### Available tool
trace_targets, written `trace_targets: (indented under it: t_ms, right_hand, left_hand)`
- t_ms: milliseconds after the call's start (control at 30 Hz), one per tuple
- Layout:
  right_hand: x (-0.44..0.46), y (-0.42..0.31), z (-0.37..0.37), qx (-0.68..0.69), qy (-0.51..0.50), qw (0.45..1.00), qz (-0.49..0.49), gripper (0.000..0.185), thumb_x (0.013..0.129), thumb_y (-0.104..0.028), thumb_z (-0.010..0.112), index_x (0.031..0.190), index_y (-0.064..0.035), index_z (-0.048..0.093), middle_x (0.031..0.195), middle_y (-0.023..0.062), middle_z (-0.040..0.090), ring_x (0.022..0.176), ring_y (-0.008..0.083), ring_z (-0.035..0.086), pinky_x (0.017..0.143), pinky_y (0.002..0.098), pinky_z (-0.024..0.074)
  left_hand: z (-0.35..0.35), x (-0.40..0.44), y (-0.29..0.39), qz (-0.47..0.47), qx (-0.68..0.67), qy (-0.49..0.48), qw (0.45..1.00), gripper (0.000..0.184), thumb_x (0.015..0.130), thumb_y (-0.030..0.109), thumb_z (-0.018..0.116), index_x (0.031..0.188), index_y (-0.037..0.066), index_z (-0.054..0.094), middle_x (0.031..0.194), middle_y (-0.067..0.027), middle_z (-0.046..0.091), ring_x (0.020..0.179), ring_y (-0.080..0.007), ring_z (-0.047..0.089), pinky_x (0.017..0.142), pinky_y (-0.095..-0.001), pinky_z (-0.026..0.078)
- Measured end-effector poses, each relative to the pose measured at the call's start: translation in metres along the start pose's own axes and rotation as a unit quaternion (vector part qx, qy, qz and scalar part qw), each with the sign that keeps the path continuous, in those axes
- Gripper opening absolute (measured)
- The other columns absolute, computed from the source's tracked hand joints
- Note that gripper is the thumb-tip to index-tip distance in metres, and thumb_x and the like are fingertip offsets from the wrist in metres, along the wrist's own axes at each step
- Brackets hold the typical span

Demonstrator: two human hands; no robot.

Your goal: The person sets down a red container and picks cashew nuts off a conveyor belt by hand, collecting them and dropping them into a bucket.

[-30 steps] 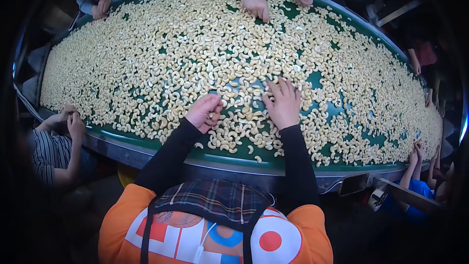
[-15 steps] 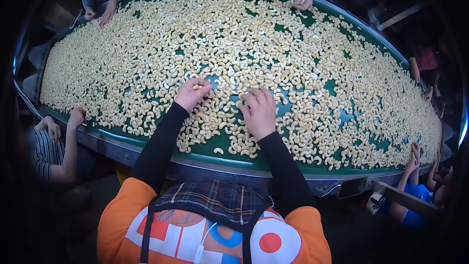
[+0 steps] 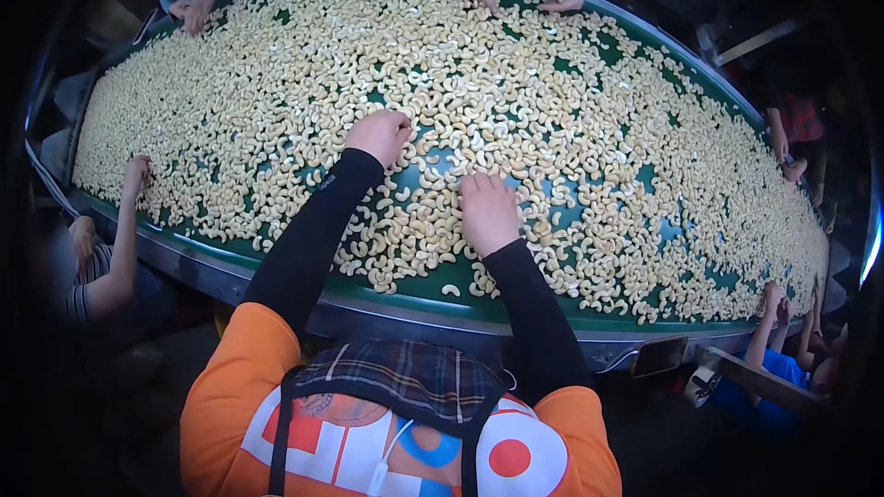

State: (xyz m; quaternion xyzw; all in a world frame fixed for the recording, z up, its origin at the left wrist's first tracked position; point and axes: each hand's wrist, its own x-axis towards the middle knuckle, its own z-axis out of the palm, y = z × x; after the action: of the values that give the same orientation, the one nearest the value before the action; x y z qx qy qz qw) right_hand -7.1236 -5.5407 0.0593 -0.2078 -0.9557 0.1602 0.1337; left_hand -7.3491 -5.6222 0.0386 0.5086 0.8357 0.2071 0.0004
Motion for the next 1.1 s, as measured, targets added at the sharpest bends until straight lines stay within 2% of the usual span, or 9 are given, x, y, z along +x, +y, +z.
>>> trace_targets:
  t_ms: [167,267,333,500,600,800,967,1033,1100]
  right_hand:
    - [0.018,-0.016,-0.006,0.188,0.001,0.977,0.105,0.011,0.074,-0.009,0.061,0.084,-0.0063,0.057,0.079,0.0089,0.056,0.081,0.0283,0.056,0.068,0.0383,0.0451]
    - [0.049,-0.017,0.005,0.184,0.093,0.977,0.049,0.011,0.073,-0.007,0.062,0.082,-0.0041,0.058,0.080,0.0103,0.058,0.077,0.0283,0.057,0.068,0.0370,0.0464]
    - [0.070,-0.017,0.015,0.176,0.142,0.974,0.029,0.010,0.072,-0.007,0.063,0.081,-0.0030,0.059,0.080,0.0110,0.059,0.075,0.0284,0.058,0.068,0.0363,0.0471]
    - [0.101,-0.019,0.041,0.040,0.029,0.999,-0.004,0.010,0.072,-0.005,0.056,0.078,-0.0055,0.063,0.080,0.0117,0.060,0.078,0.0307,0.059,0.071,0.0390,0.0474]
    - [0.094,-0.029,0.037,0.028,-0.042,0.997,0.054,0.012,0.071,-0.011,0.056,0.078,-0.0064,0.064,0.079,0.0116,0.062,0.079,0.0295,0.060,0.071,0.0381,0.0482]
    - [0.044,-0.102,-0.009,0.397,-0.006,0.917,0.043,0.027,0.070,-0.029,0.066,0.086,-0.0071,0.065,0.089,0.0115,0.062,0.082,0.0292,0.059,0.075,0.0367,0.0472]
    - [0.018,-0.098,0.025,0.261,0.171,0.949,0.045,0.041,0.068,-0.038,0.070,0.097,-0.0094,0.063,0.097,0.0093,0.060,0.094,0.0277,0.055,0.084,0.0393,0.0432]
    - [-0.011,-0.094,0.025,-0.037,0.148,0.985,0.075,0.038,0.072,-0.034,0.069,0.103,-0.0128,0.061,0.108,0.0055,0.057,0.104,0.0243,0.051,0.090,0.0430,0.0395]
    - [-0.032,-0.098,0.023,-0.013,0.105,0.994,0.002,0.034,0.075,-0.029,0.067,0.104,-0.0139,0.059,0.107,0.0024,0.056,0.103,0.0241,0.051,0.088,0.0464,0.0392]
  left_hand:
    - [-0.020,-0.015,0.005,-0.121,-0.278,-0.148,0.941,0.021,0.088,0.025,0.055,0.092,0.005,0.061,0.081,-0.0041,0.061,0.060,-0.0094,0.056,0.045,-0.0191,0.040]
    - [-0.025,-0.031,0.000,-0.162,-0.375,-0.211,0.888,0.021,0.089,0.024,0.054,0.094,0.005,0.061,0.082,-0.0048,0.061,0.063,-0.0102,0.057,0.045,-0.0193,0.040]
    - [-0.020,-0.052,-0.014,-0.252,-0.728,-0.252,0.585,0.021,0.090,0.025,0.052,0.097,0.006,0.056,0.078,-0.0045,0.058,0.060,-0.0113,0.054,0.041,-0.0193,0.036]
    - [-0.047,-0.081,0.001,-0.319,-0.789,-0.252,0.461,0.019,0.093,0.025,0.047,0.088,0.008,0.050,0.069,-0.0011,0.049,0.052,-0.0095,0.047,0.037,-0.0174,0.030]
    - [-0.050,-0.095,-0.009,-0.319,-0.785,-0.234,0.476,0.019,0.093,0.027,0.047,0.090,0.009,0.052,0.071,-0.0014,0.050,0.053,-0.0105,0.048,0.037,-0.0181,0.032]
    - [-0.072,-0.089,0.024,-0.442,-0.743,-0.175,0.470,0.021,0.094,0.030,0.046,0.090,0.010,0.054,0.077,-0.0028,0.056,0.057,-0.0124,0.052,0.039,-0.0167,0.036]
    - [-0.062,-0.100,-0.013,-0.404,-0.797,-0.264,0.363,0.021,0.094,0.032,0.047,0.091,0.012,0.054,0.078,-0.0025,0.057,0.057,-0.0114,0.052,0.039,-0.0158,0.036]
    - [-0.068,-0.109,-0.029,-0.388,-0.788,-0.279,0.389,0.020,0.094,0.031,0.047,0.091,0.013,0.054,0.078,-0.0022,0.057,0.057,-0.0112,0.052,0.039,-0.0158,0.035]
    - [-0.075,-0.117,-0.044,-0.356,-0.773,-0.300,0.431,0.018,0.093,0.030,0.048,0.091,0.013,0.055,0.077,-0.0017,0.056,0.057,-0.0108,0.052,0.039,-0.0158,0.035]
